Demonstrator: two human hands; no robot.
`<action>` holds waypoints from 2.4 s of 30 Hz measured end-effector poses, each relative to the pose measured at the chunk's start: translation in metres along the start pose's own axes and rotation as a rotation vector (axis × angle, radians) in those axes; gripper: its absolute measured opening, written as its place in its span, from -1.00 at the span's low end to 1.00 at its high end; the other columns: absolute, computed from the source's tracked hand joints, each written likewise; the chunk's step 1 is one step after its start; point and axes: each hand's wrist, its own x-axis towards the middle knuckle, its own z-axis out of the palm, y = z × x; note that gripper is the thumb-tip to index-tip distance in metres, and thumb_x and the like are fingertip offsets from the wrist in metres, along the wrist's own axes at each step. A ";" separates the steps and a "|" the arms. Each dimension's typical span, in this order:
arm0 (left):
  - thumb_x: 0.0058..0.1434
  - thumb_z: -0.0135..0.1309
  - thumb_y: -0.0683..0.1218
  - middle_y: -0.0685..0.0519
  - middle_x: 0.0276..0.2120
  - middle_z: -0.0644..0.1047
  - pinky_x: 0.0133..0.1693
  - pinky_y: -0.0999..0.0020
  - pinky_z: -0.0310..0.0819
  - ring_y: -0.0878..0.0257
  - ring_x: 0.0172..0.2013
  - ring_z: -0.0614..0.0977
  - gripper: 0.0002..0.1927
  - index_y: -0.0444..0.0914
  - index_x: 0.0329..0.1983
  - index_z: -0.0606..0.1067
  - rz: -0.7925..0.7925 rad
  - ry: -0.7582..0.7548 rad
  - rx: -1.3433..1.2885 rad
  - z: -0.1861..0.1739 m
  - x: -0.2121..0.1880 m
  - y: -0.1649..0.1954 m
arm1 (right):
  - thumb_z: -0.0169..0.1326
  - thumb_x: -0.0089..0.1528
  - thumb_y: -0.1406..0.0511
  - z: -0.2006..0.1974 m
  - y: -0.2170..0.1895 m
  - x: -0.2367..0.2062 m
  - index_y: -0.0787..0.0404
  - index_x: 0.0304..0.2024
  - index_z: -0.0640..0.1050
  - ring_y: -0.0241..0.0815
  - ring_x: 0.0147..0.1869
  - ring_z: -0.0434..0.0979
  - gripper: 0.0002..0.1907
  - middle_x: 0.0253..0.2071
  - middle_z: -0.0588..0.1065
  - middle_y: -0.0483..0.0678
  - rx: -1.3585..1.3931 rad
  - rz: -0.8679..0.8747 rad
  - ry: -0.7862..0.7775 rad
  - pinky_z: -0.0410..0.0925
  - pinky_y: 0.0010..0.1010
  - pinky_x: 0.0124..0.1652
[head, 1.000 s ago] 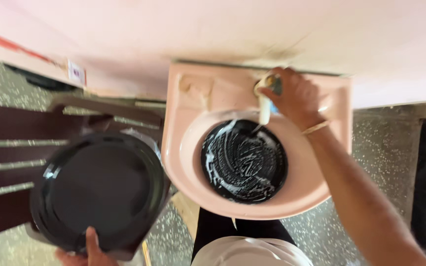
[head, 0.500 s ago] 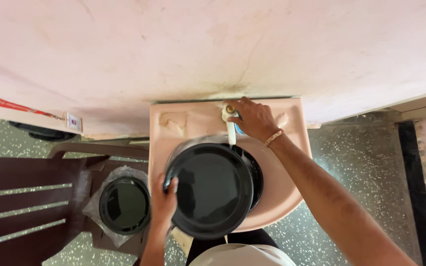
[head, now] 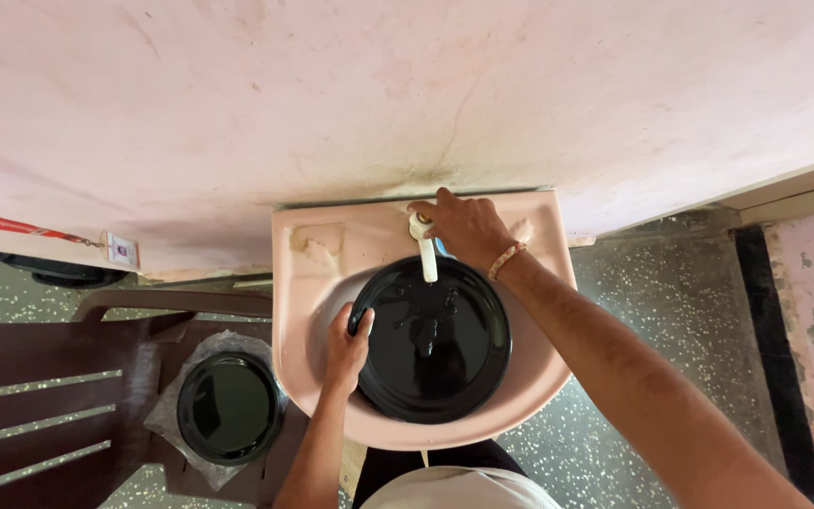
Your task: The person washes a black plate in a pink sink using a sponge and soap. They scrub both sides of the plate, rinse it under running water, and repeat the process for another plate.
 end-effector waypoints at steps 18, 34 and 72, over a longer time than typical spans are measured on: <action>0.36 0.11 0.01 -0.03 -0.40 0.56 -0.27 0.27 0.42 0.18 -0.37 0.53 -0.70 -0.35 -0.12 0.54 0.063 0.248 0.079 -0.040 -0.039 -0.014 | 0.35 0.20 0.21 0.075 -0.032 -0.088 0.31 0.17 0.40 0.08 -0.10 0.58 -0.40 -0.16 0.56 0.12 0.858 0.376 0.284 0.45 -0.19 -0.11; 0.49 -0.04 -0.11 -0.03 -0.53 0.55 -0.54 0.34 0.32 0.26 -0.59 0.60 -0.81 -0.37 -0.06 0.46 0.399 0.727 0.300 -0.013 -0.151 0.120 | -0.04 0.21 0.58 0.045 -0.096 -0.124 0.20 0.18 0.55 0.18 -0.08 0.65 -0.49 -0.02 0.59 0.19 0.771 0.392 0.393 0.48 -0.13 -0.06; 0.52 -0.21 0.11 0.08 -0.59 0.25 -0.42 0.25 0.22 0.33 -0.50 0.25 -0.46 -0.37 -0.47 0.34 0.042 0.194 0.014 -0.024 -0.106 0.049 | -0.15 0.41 0.00 0.053 -0.154 -0.150 0.21 0.53 0.12 0.07 0.70 -0.15 -0.27 0.58 0.04 0.14 0.426 -0.280 0.067 -0.26 0.06 0.55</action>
